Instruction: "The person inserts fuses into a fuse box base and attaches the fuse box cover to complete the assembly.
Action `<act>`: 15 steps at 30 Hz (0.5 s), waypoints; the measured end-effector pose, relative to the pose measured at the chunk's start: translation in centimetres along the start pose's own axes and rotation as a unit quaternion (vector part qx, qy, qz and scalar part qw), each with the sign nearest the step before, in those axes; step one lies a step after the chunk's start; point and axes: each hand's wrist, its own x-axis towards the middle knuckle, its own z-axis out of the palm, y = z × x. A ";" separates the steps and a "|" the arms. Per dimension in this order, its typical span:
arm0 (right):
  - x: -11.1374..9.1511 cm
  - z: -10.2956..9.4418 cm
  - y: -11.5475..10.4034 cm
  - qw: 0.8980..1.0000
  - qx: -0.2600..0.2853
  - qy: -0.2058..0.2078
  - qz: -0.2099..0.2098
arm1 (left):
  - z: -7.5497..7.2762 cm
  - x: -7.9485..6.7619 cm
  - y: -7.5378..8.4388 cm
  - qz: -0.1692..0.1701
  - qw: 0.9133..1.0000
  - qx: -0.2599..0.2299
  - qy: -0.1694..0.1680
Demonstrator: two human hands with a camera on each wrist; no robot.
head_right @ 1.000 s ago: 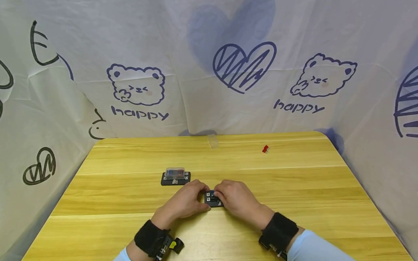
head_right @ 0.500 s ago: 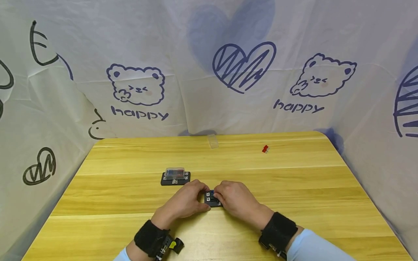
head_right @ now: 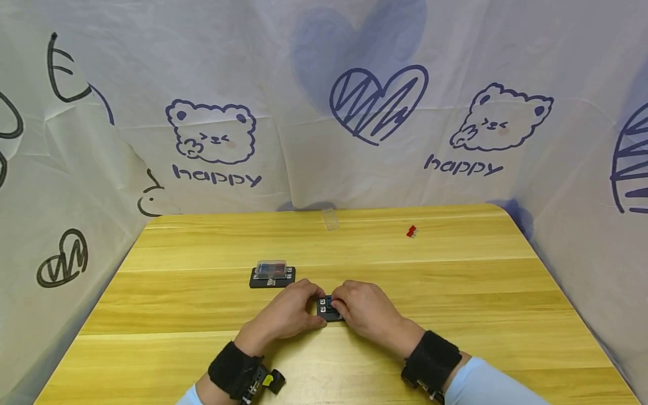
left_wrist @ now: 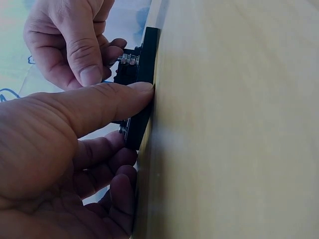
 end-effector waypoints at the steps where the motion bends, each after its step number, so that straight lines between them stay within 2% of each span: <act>1: 0.0 0.0 0.0 1.000 0.001 -0.001 0.001 | 0.0 0.0 0.0 0.000 1.000 0.000 0.000; 15: 0.0 -0.1 -0.1 1.000 0.004 -0.004 -0.002 | 0.0 0.0 0.0 0.004 1.000 0.000 0.001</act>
